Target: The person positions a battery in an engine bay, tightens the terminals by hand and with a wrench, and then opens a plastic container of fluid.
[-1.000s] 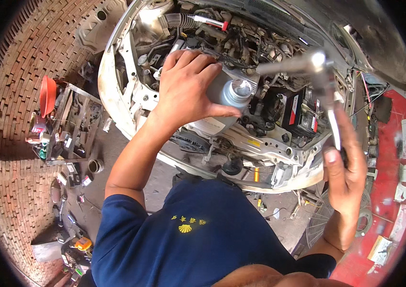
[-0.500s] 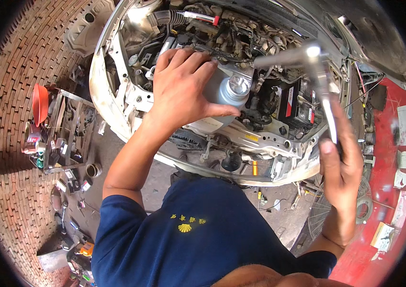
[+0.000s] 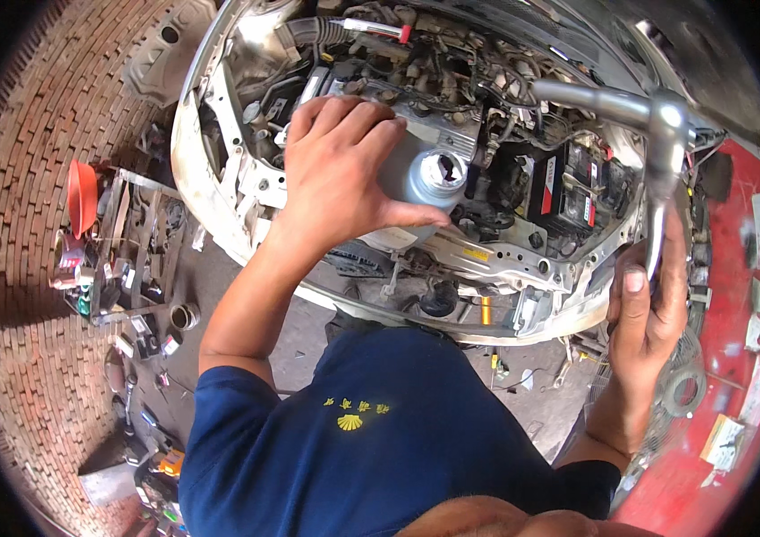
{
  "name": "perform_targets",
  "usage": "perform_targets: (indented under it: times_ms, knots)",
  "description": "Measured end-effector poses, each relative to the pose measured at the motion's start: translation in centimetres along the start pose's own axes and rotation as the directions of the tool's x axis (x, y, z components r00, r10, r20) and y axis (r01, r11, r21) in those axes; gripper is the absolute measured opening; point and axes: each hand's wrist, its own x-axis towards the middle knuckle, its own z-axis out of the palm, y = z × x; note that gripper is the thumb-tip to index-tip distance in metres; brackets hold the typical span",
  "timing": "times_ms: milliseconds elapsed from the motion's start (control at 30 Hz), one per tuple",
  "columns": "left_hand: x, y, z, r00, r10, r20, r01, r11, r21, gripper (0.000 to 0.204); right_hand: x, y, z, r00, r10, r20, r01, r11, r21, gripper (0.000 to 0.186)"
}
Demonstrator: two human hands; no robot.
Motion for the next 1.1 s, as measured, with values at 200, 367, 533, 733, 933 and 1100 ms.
perform_targets:
  times_ms: [200,367,533,733,933,1100]
  knots:
    - [0.7,0.8,-1.3,0.988,-0.016,0.151,0.013,1.000,0.022,0.094,-6.7,7.2,2.2,0.860,0.510,0.010,-0.470,0.785,0.404,0.024]
    - [2.5,-2.3,-1.9,0.916,0.108,0.387,-0.055,0.988,-0.146,0.100,-17.1,20.0,5.4,0.688,0.684,-0.242,-0.555,0.711,0.433,0.024]
    - [0.8,-6.7,-0.4,0.923,-0.119,0.367,0.293,0.835,-0.465,0.063,-19.1,29.8,-0.8,0.788,0.346,-0.510,-0.566,0.733,-0.377,0.035]
    - [1.3,-6.8,0.9,0.894,-0.170,0.415,0.364,0.817,-0.447,0.031,-15.8,39.9,-7.4,0.727,0.557,-0.402,-0.666,0.430,-0.609,0.039]
    - [-0.7,-7.6,-0.5,0.889,-0.282,0.360,0.430,0.785,-0.447,0.030,-12.0,45.1,-7.2,0.696,0.576,-0.429,-0.691,0.375,-0.618,0.046]
    - [0.3,-6.6,0.6,0.882,-0.333,0.332,0.441,0.833,-0.334,0.028,-14.2,46.3,-9.8,0.777,0.370,-0.509,-0.622,0.324,-0.713,0.061]
